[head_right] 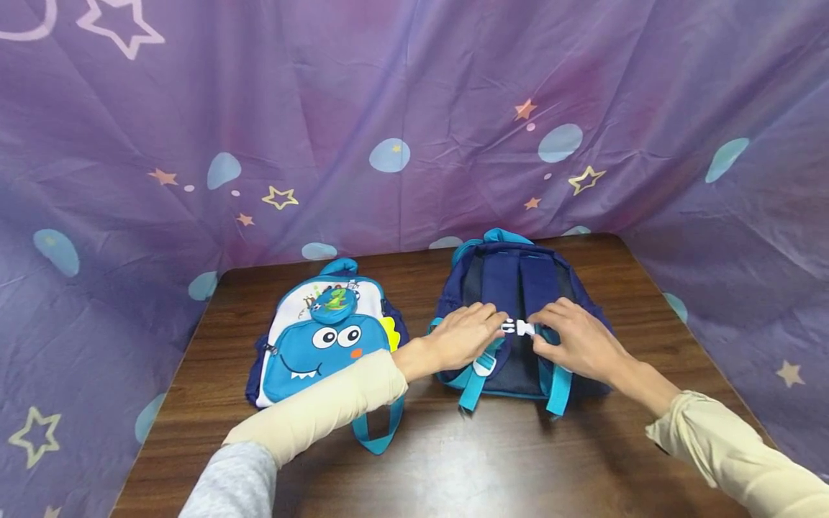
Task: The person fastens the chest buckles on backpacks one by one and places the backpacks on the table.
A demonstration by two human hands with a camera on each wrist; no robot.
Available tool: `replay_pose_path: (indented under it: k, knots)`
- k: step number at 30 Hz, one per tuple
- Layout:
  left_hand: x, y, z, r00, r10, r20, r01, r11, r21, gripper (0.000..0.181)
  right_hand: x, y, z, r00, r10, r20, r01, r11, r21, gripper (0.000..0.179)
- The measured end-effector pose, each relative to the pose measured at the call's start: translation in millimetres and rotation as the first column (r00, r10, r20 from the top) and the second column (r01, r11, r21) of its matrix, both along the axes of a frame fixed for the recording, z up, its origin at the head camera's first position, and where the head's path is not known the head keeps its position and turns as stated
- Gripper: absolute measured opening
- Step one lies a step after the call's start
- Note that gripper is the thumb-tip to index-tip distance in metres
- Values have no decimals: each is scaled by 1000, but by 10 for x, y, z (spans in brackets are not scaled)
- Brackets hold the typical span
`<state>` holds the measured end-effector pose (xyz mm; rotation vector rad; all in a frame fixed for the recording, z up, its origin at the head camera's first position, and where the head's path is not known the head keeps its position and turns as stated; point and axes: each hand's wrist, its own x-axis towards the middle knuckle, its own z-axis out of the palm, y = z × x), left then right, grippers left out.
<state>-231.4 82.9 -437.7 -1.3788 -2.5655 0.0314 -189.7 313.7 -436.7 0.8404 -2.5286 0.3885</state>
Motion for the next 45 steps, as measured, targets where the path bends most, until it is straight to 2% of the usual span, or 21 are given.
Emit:
replay_pose_path:
  k: [5, 10, 14, 17, 20, 23, 25, 26, 29, 31, 33, 38, 42, 45]
  knots:
    - [-8, 34, -4, 999, -33, 15, 33, 999, -16, 37, -14, 2, -25, 999, 34, 1, -34, 999, 4, 27]
    - [5, 73, -4, 998, -26, 61, 27, 1000, -15, 49, -45, 14, -48, 992, 120, -44, -120, 993, 0, 31]
    - [6, 114, -7, 998, -40, 45, 40, 999, 1, 53, -74, 29, -51, 978, 185, -94, -186, 982, -7, 26]
    - [10, 142, -22, 999, -26, 26, 26, 999, -20, 53, -86, 18, -56, 972, 210, -104, -209, 978, 20, 23]
    - [22, 144, -39, 998, 41, 50, -38, 998, -47, 58, -80, -28, -52, 985, 161, -68, -156, 985, 79, 27]
    - [27, 91, -51, 981, 135, 137, -129, 990, -51, 73, -81, -94, -28, 999, 36, 38, -41, 989, 139, 37]
    - [5, 20, -55, 964, 191, 186, -186, 981, -45, 82, -103, -149, 1, 990, -78, 115, 56, 982, 181, 47]
    - [-12, -24, -55, 955, 214, 207, -211, 977, -36, 84, -120, -184, 18, 977, -135, 162, 101, 975, 199, 54]
    - [-76, -176, -60, 935, 265, 235, -271, 962, -5, 86, -195, -307, 66, 915, -281, 290, 215, 947, 239, 74]
    - [-114, -295, -67, 912, 318, 258, -329, 944, -3, 87, -245, -428, 98, 864, -347, 363, 271, 931, 244, 86]
    - [-145, -425, -69, 880, 387, 276, -396, 918, -24, 89, -297, -563, 119, 821, -395, 413, 318, 916, 244, 94]
    - [-161, -711, -69, 781, 552, 292, -547, 830, -104, 95, -347, -882, 161, 747, -485, 455, 410, 875, 258, 108]
    - [-123, -905, -48, 713, 629, 309, -633, 768, -104, 97, -367, -1129, 165, 710, -522, 473, 434, 853, 290, 111]
    - [-78, -1042, -14, 667, 666, 336, -680, 727, -91, 98, -388, -1312, 159, 703, -538, 465, 435, 843, 318, 111]
